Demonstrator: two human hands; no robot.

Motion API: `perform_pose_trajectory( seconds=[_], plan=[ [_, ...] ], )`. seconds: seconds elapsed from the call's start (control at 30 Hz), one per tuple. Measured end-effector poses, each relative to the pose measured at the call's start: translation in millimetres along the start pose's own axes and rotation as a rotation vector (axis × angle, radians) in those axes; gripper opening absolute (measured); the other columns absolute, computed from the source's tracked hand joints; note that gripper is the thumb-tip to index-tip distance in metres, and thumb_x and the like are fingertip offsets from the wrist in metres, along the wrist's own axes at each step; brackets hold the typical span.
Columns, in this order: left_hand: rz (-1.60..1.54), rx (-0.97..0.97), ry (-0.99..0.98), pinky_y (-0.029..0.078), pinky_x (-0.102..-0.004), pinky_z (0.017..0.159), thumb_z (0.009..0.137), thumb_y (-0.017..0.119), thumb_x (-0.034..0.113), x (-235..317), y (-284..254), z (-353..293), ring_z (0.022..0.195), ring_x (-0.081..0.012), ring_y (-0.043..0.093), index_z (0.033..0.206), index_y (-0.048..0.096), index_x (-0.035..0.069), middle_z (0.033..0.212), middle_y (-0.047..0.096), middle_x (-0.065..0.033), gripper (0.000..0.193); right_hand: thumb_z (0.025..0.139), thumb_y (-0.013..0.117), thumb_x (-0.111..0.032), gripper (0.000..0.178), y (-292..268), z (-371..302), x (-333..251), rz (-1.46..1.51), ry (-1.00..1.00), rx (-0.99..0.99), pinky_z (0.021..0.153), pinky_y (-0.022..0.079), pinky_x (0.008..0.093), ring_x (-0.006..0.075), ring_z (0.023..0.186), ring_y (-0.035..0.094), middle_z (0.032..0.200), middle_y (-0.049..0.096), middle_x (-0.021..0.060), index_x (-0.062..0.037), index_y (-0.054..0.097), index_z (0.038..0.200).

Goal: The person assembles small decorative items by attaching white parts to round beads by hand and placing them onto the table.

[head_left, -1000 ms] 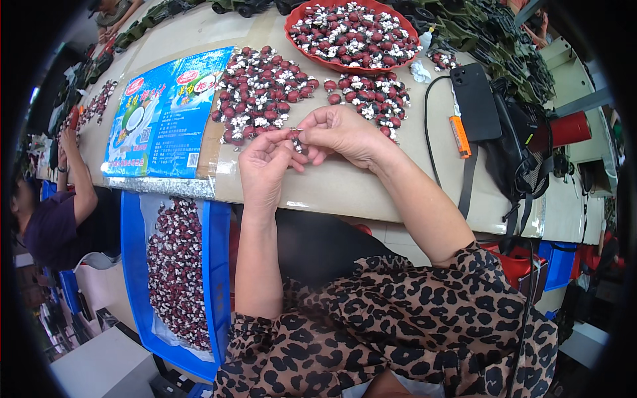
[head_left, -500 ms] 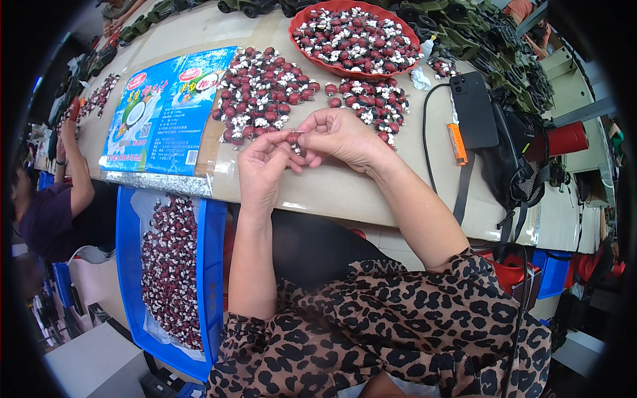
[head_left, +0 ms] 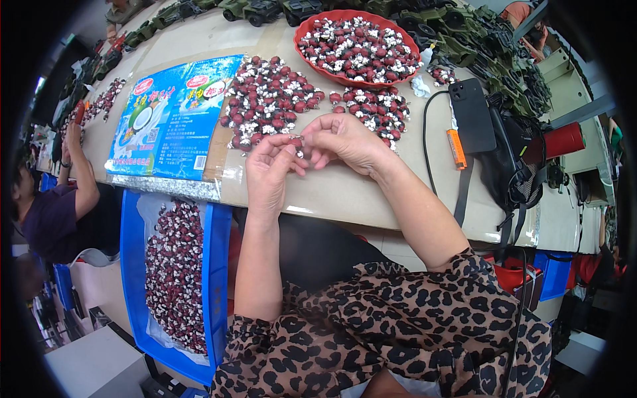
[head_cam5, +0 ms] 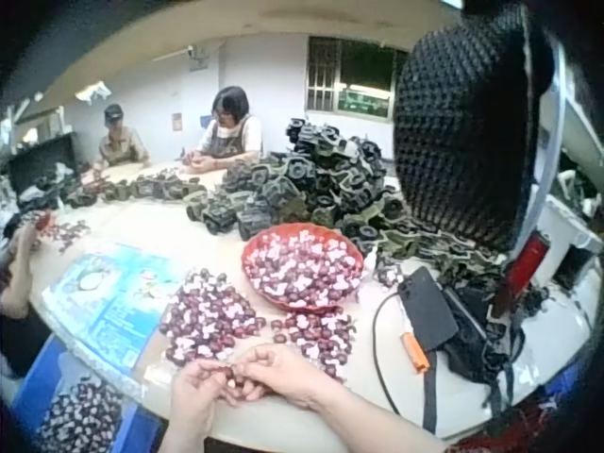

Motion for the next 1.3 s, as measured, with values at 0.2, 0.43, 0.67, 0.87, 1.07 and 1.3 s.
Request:
perform_pose_trajectory(
  seconds=[0.2,0.43,0.67,0.87,1.07,1.3],
  plan=[
    [-0.204,0.068,0.013,0.049,-0.0281,0.050,0.081,0.048,0.014,-0.4,-7.7,-0.9,0.063,-0.0197,0.056,0.098,0.041,0.003,0.081,0.054,-0.0147,0.021,0.074,0.058,-0.010,0.023,10.6,23.5,-2.6,-0.978,-0.522,0.329,0.066,0.047,0.0343,0.0283,0.070,0.057,0.075,0.057,0.0146,-0.0012,0.055,0.095],
    [-0.295,0.010,-0.022,0.043,-0.0263,0.045,0.084,0.043,0.020,-3.4,-5.0,-3.5,0.057,-0.0193,0.053,0.090,0.046,0.002,0.078,0.053,-0.0134,0.019,0.072,0.057,-0.008,0.030,14.9,31.5,12.6,-1.228,-0.475,0.447,0.067,0.044,0.0382,0.0332,0.076,0.054,0.084,0.054,0.0198,-0.0035,0.052,0.102],
    [-0.096,0.079,-0.016,0.029,-0.0139,0.041,0.084,0.052,0.015,2.5,3.9,-2.8,0.049,-0.0030,0.042,0.092,0.051,0.005,0.070,0.052,-0.0015,0.013,0.076,0.058,-0.006,0.027,6.9,11.2,4.6,-0.184,-0.118,0.133,0.054,0.044,0.0197,0.0060,0.061,0.053,0.082,0.059,0.0036,0.0002,0.052,0.101],
    [0.190,0.095,0.028,0.032,-0.0143,0.047,0.083,0.054,0.010,1.8,5.4,-0.5,0.054,-0.0017,0.040,0.105,0.051,0.000,0.074,0.050,0.0015,0.024,0.077,0.060,-0.006,0.025,7.6,-0.9,11.5,0.040,-0.090,0.075,0.062,0.044,0.0174,0.0059,0.070,0.053,0.087,0.058,0.0034,0.0009,0.052,0.100],
    [0.089,0.107,0.016,0.033,-0.0145,0.049,0.083,0.054,0.010,-2.1,4.6,-2.6,0.057,-0.0016,0.041,0.104,0.053,0.000,0.081,0.053,-0.0004,0.024,0.077,0.060,-0.006,0.026,8.7,0.0,13.8,0.112,-0.123,0.056,0.062,0.045,0.0169,0.0054,0.068,0.053,0.085,0.058,0.0035,0.0015,0.052,0.100],
    [0.081,0.118,0.043,0.034,-0.0140,0.051,0.082,0.055,0.009,0.0,7.6,-5.2,0.058,-0.0015,0.042,0.104,0.053,0.000,0.078,0.052,0.0006,0.023,0.078,0.058,-0.008,0.025,8.7,-3.6,12.4,0.092,-0.093,0.054,0.065,0.047,0.0186,0.0065,0.069,0.055,0.084,0.058,0.0046,0.0022,0.051,0.100]
  ],
)
Point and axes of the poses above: each hand's wrist, its own z-axis towards the middle knuckle, its own y-axis out of the palm, x = y × z, the point moved 1 cm from there along z, towards the middle knuckle
